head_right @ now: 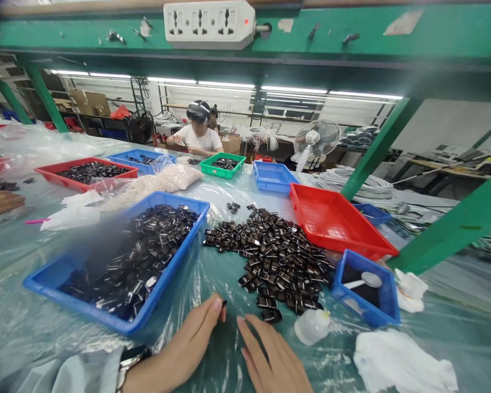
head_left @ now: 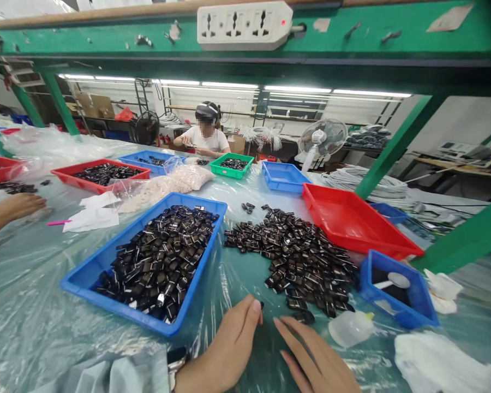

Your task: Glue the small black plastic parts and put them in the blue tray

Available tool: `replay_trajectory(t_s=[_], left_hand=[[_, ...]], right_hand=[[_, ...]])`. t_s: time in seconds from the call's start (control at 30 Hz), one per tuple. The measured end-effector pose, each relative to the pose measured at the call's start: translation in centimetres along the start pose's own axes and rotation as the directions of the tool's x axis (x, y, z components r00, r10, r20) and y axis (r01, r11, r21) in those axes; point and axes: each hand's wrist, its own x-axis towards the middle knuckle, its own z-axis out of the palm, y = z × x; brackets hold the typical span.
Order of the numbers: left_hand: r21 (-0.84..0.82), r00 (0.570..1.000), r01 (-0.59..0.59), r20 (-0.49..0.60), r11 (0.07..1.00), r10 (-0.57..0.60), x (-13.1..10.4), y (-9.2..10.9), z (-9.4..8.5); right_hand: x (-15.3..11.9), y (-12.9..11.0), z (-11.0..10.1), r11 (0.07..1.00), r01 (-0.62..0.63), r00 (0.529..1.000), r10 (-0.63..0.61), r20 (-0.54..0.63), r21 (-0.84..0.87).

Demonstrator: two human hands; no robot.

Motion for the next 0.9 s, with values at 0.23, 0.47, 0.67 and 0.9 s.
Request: replay_trajectory(t_s=[0.23, 0.47, 0.67, 0.9], left_hand=[[-0.041, 1.000, 0.030, -0.009, 0.999, -0.030, -0.4, -0.9, -0.1], [-0.060, 0.997, 0.081, 0.015, 0.995, -0.080, 0.2, -3.0, -0.5], [0.006, 1.000, -0.007, 0.030, 1.000, 0.007, -0.5, -1.6, -1.2], [0.159, 0.932, -0.349, 0.164, 0.924, 0.324, -1.5, -1.0, -1.9]], right_hand=[[3.9, -0.1, 3.0, 0.996, -0.085, 0.996, 0.085, -0.010, 0.036], [3.2, 0.1, 1.6, 0.958, -0.208, 0.978, 0.203, 0.048, 0.197], [3.3, -0.3, 0.7, 0.829, -0.301, 0.952, 0.290, 0.099, 0.471], [4.8, -2.2, -0.5, 0.242, -0.455, 0.794, 0.546, 0.267, 0.857]])
